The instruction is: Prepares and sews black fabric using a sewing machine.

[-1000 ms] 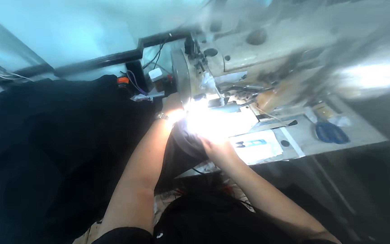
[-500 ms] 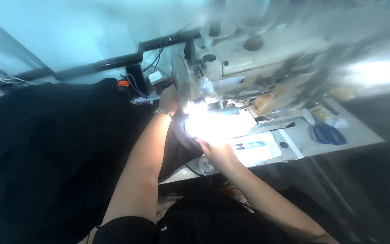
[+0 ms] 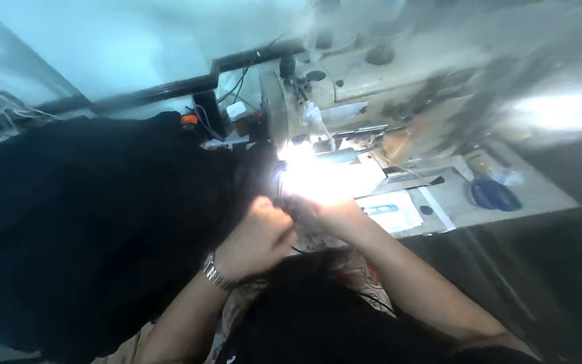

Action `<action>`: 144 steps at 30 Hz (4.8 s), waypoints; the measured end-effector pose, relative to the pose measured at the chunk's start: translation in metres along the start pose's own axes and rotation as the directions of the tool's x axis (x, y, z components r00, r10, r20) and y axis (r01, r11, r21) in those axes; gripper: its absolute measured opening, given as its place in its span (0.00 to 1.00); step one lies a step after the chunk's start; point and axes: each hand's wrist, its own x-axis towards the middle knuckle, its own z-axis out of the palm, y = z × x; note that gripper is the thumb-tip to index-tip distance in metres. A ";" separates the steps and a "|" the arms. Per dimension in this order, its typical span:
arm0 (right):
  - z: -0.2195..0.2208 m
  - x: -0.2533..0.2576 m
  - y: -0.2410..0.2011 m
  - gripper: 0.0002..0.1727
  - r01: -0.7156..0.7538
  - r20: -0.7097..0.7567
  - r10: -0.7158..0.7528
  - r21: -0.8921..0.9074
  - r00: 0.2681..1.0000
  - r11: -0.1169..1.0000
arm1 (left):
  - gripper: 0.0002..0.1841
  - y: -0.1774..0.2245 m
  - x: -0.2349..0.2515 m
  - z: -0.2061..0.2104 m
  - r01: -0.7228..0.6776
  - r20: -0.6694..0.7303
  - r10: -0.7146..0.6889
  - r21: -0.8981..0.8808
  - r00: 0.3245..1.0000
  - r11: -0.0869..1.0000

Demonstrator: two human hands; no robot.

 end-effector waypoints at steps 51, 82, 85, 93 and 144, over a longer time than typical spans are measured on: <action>0.031 -0.087 0.002 0.11 0.418 -0.223 -0.365 0.278 0.904 0.865 | 0.26 0.047 -0.028 0.010 -0.230 -0.130 0.202 -0.251 0.971 0.940; 0.026 0.003 0.015 0.15 0.048 -0.173 -0.003 0.260 0.985 0.964 | 0.11 -0.076 0.049 -0.005 0.430 -0.225 -0.369 0.384 0.902 0.817; 0.024 0.008 0.017 0.14 0.015 -0.112 0.014 0.256 0.994 0.967 | 0.18 -0.044 0.033 -0.034 0.419 -0.156 -0.390 0.406 0.908 0.812; 0.034 -0.051 0.009 0.12 0.312 -0.233 -0.282 0.100 0.930 0.945 | 0.30 0.021 -0.003 -0.011 -0.062 0.025 0.070 -0.242 0.997 0.968; -0.046 -0.053 0.065 0.13 0.188 -0.444 -0.055 0.262 0.894 0.946 | 0.37 -0.099 0.066 0.048 0.551 -0.451 -0.591 -0.234 0.668 0.801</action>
